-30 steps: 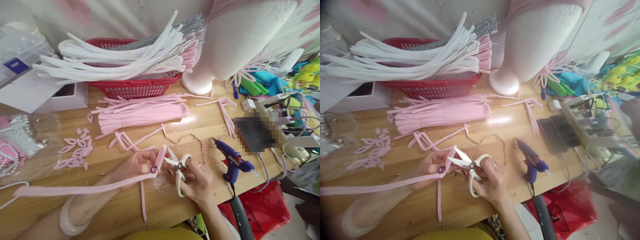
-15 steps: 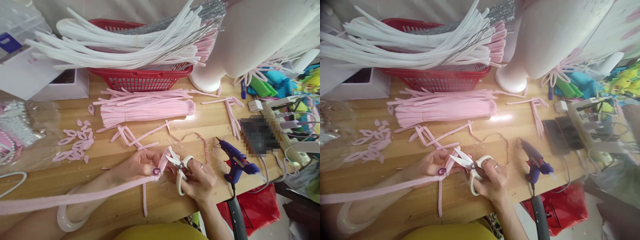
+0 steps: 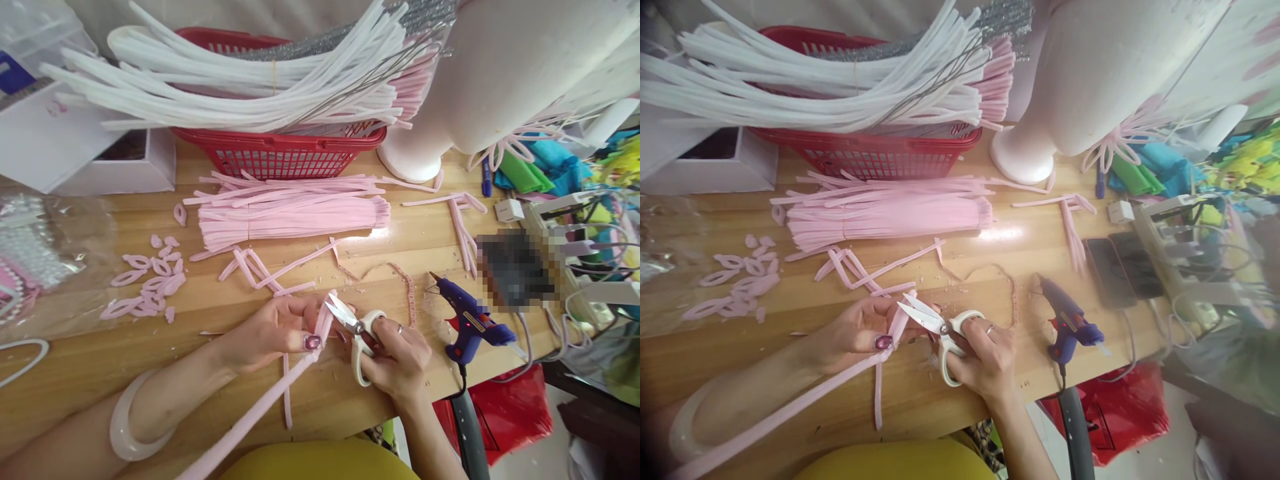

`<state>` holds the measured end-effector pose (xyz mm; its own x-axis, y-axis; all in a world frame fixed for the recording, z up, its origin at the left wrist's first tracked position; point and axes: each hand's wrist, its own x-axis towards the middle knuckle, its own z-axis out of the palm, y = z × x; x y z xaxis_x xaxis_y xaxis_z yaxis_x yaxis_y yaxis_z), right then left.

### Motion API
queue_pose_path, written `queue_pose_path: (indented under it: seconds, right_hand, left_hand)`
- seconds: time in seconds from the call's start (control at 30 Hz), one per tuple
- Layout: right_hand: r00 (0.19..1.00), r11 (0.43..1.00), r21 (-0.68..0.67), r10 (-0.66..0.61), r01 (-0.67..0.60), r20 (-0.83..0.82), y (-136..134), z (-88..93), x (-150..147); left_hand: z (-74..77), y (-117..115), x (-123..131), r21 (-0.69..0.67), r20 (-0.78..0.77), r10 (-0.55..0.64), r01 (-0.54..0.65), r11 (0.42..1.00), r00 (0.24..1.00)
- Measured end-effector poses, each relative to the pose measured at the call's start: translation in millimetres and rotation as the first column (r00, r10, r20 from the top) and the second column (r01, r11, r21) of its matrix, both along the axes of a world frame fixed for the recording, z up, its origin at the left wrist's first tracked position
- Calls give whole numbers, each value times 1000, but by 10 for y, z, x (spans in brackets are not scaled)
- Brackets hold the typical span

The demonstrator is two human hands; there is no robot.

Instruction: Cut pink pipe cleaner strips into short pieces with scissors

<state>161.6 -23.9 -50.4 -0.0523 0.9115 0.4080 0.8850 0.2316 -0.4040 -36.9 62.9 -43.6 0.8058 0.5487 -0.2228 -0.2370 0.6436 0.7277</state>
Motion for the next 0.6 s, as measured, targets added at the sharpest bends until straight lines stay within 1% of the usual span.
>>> queue_pose_path:
  seconds: [0.07,0.13,0.2,0.23,0.27,0.3,0.4,0.43,0.5,0.6]
  right_hand:
    - [1000,1000,-3,1,-1,20,0,9,5]
    - [1000,1000,-7,-12,12,-20,-3,19,7]
    - [987,997,-58,-56,48,-153,-12,32,13]
    - [964,992,-104,-93,69,-248,-16,42,19]
    - [925,984,-156,-139,88,-354,-16,57,24]
    - [869,974,-207,-185,98,-459,-12,76,26]
    - [654,949,-315,-259,33,-711,40,160,-18]
    - [588,939,-344,-276,-4,-760,69,190,-55]
    - [499,911,-407,-324,-65,-804,134,241,-157]
    - [425,872,-476,-389,-116,-817,215,263,-322]
  left_hand:
    - [-6,2,3,-63,30,-17,19,998,999]
    - [-32,4,-4,-127,65,-17,26,992,998]
    - [-62,6,-16,-166,81,7,7,986,997]
    - [-73,7,-20,-167,71,29,-16,986,997]
    - [-79,7,-21,-151,42,56,-49,987,998]
    - [-78,5,-19,-121,-3,88,-88,989,996]
    - [-43,-14,11,1,-130,199,-201,980,971]
    - [-27,-25,26,36,-149,227,-224,974,962]
    - [-3,-48,54,90,-164,251,-239,967,954]
    - [2,-65,81,123,-180,239,-219,968,954]
